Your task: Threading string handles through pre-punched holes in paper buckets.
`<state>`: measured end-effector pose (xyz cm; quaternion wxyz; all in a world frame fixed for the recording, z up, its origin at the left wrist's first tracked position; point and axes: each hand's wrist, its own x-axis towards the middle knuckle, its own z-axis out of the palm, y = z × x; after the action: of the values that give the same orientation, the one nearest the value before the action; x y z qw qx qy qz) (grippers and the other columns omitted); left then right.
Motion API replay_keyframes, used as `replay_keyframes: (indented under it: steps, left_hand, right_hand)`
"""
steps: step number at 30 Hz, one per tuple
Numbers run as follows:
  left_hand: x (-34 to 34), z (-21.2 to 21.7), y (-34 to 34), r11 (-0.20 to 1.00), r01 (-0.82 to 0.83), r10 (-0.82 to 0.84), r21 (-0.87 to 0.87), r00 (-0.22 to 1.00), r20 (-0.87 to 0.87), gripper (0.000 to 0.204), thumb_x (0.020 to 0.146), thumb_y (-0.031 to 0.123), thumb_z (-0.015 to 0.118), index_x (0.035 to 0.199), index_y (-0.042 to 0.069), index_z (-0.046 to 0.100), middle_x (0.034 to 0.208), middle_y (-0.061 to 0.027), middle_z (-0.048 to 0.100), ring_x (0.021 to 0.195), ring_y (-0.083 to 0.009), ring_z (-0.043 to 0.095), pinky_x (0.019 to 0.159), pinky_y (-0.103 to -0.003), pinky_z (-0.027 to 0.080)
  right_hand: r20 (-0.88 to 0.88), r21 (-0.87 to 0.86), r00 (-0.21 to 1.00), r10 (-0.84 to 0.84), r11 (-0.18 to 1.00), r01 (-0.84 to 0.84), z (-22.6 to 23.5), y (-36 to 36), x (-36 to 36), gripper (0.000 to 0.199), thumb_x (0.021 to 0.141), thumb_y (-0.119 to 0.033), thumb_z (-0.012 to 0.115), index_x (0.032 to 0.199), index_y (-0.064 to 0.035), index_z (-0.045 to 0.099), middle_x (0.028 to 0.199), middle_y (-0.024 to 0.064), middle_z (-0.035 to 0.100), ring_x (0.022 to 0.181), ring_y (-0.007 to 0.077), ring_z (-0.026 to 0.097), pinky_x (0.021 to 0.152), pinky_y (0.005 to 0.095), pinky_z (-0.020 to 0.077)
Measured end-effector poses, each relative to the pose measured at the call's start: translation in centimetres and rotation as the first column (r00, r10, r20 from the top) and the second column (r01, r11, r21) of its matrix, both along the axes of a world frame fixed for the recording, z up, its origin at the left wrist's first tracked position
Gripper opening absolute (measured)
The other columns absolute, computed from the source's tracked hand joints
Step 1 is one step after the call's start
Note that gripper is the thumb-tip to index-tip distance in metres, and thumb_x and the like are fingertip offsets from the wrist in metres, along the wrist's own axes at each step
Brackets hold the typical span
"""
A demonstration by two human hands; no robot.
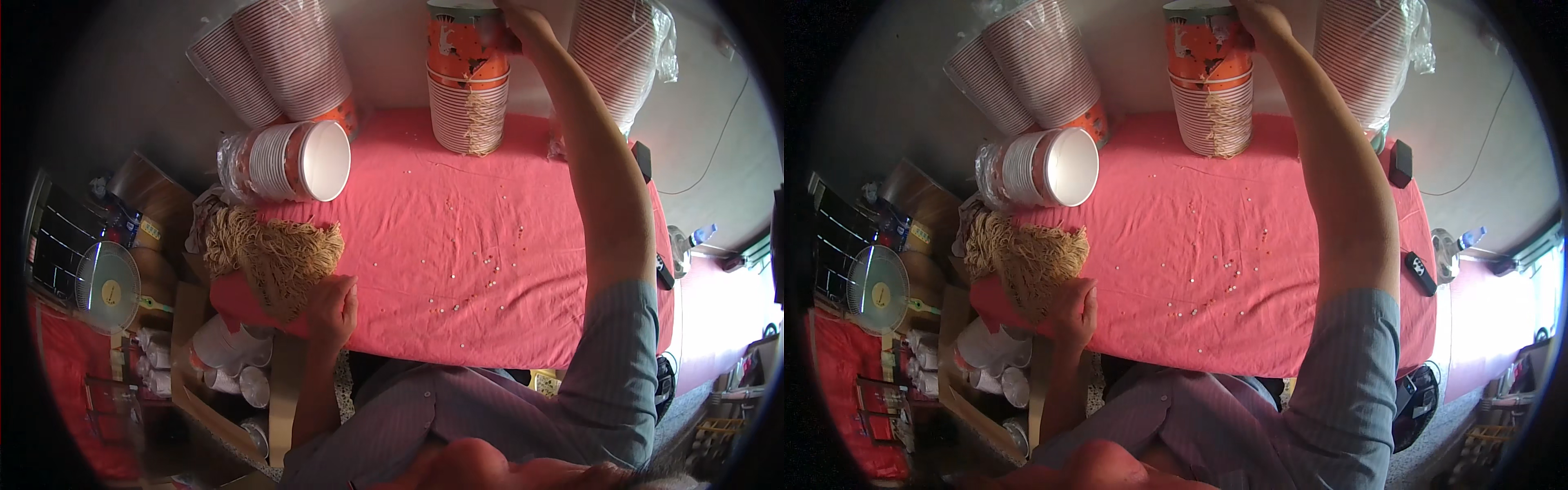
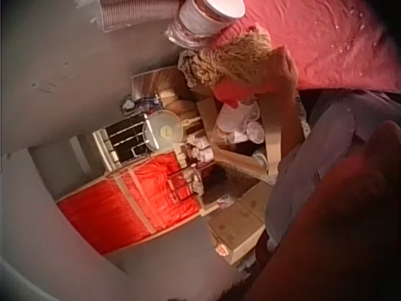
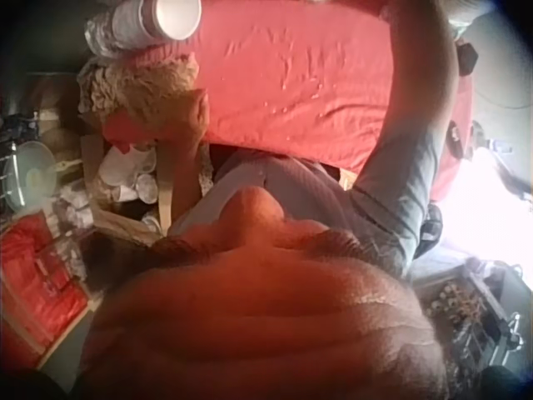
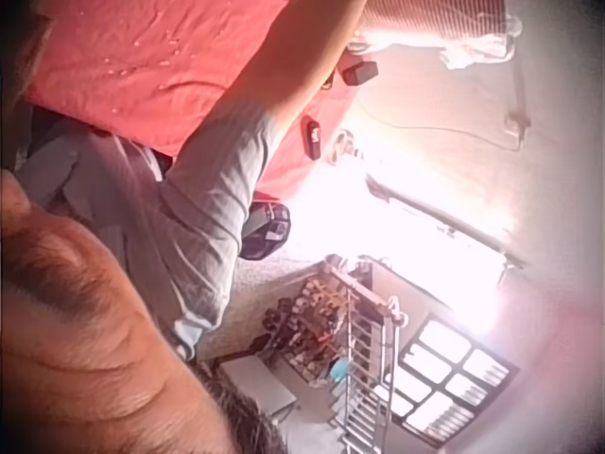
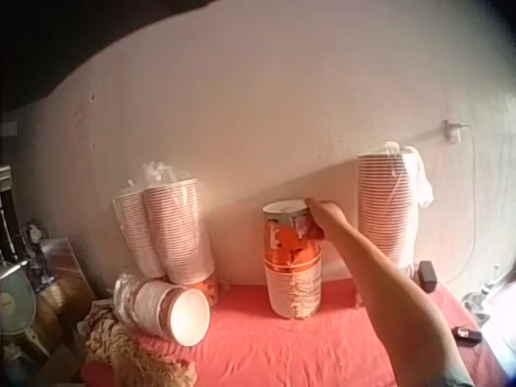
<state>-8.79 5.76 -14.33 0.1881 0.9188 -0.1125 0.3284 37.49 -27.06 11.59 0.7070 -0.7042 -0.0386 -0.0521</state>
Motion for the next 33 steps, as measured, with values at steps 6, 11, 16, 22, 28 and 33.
replay_keyframes:
  steps: [6, 11, 16, 22, 28, 33]
  left_hand:
    - [0.2, -0.3, -0.1, 1.0, 0.005, -0.005, -0.01, 1.0, 0.004, 0.024, 0.097, 0.003, 0.074, 0.121, 0.005, 0.072, 0.106, -0.0133, 0.075, 0.102, -0.0351, 0.073, 0.093, -0.048, 0.055]
    - [0.2, 0.0, -0.2, 1.0, 0.005, -0.005, 0.002, 1.0, -0.008, 0.024, 0.097, 0.003, 0.074, 0.121, 0.005, 0.072, 0.106, -0.0133, 0.076, 0.102, -0.0351, 0.073, 0.092, -0.047, 0.056]
    - [0.3, -0.2, -0.1, 1.0, 0.012, -0.012, -0.011, 1.0, 0.013, 0.023, 0.097, 0.002, 0.074, 0.12, 0.004, 0.073, 0.105, -0.0138, 0.076, 0.1, -0.0354, 0.073, 0.091, -0.048, 0.056]
    - [0.3, 0.2, -0.4, 1.0, 0.001, -0.001, -0.014, 1.0, 0.011, 0.021, 0.097, 0.002, 0.075, 0.118, 0.004, 0.073, 0.104, -0.0143, 0.076, 0.099, -0.0357, 0.074, 0.09, -0.047, 0.057]
    - [-0.2, 0.8, -0.4, 1.0, -0.002, 0.002, -0.012, 1.0, 0.026, 0.02, 0.096, 0.001, 0.075, 0.116, 0.003, 0.072, 0.103, -0.0148, 0.076, 0.099, -0.0359, 0.074, 0.088, -0.047, 0.058]
    - [-0.2, 1.4, -0.4, 0.997, 0.027, -0.025, -0.071, 0.999, 0.021, 0.019, 0.096, 0.001, 0.075, 0.115, 0.002, 0.074, 0.104, -0.0148, 0.076, 0.099, -0.0354, 0.074, 0.089, -0.046, 0.058]
  right_hand:
    - [-0.005, 0.03, 1.0, -0.025, 0.999, 0.025, -0.5, -0.7, -0.7, 0.059, 0.111, -0.051, 0.059, 0.074, -0.0048, 0.062, 0.058, 0.0121, 0.059, 0.042, 0.0276, 0.057, 0.043, 0.0455, 0.0538]
    - [-0.007, 0.012, 0.997, -0.082, 0.997, 0.082, -0.8, -0.4, -1.0, 0.053, 0.109, -0.051, 0.062, 0.08, -0.0057, 0.064, 0.061, 0.0108, 0.058, 0.047, 0.027, 0.057, 0.045, 0.046, 0.0543]
    - [0.021, -0.032, 0.999, -0.034, 0.999, 0.035, -1.6, -0.8, -0.4, 0.05, 0.108, -0.05, 0.062, 0.084, -0.0065, 0.065, 0.064, 0.0104, 0.058, 0.048, 0.0263, 0.055, 0.047, 0.0465, 0.0548]
    - [0.493, -0.401, 0.861, 0.126, 0.911, 0.097, -2.5, -3.1, 0.0, 0.043, 0.111, -0.044, 0.057, 0.1, -0.0064, 0.074, 0.088, 0.0137, 0.073, 0.08, 0.0339, 0.072, 0.072, 0.0509, 0.062]
    - [0.765, -0.632, 0.62, 0.175, 0.394, 0.668, -1.9, 2.5, -4.5, 0.04, 0.11, -0.041, 0.054, 0.124, -0.0102, 0.076, 0.123, 0.0194, 0.076, 0.114, 0.0398, 0.074, 0.098, 0.0517, 0.0598]
    - [0.916, -0.338, 0.398, -0.046, 0.447, 0.828, -3.8, 4.5, -8.0, 0.033, 0.104, -0.036, 0.064, 0.129, -0.016, 0.072, 0.123, 0.0199, 0.071, 0.109, 0.039, 0.073, 0.089, 0.052, 0.0603]
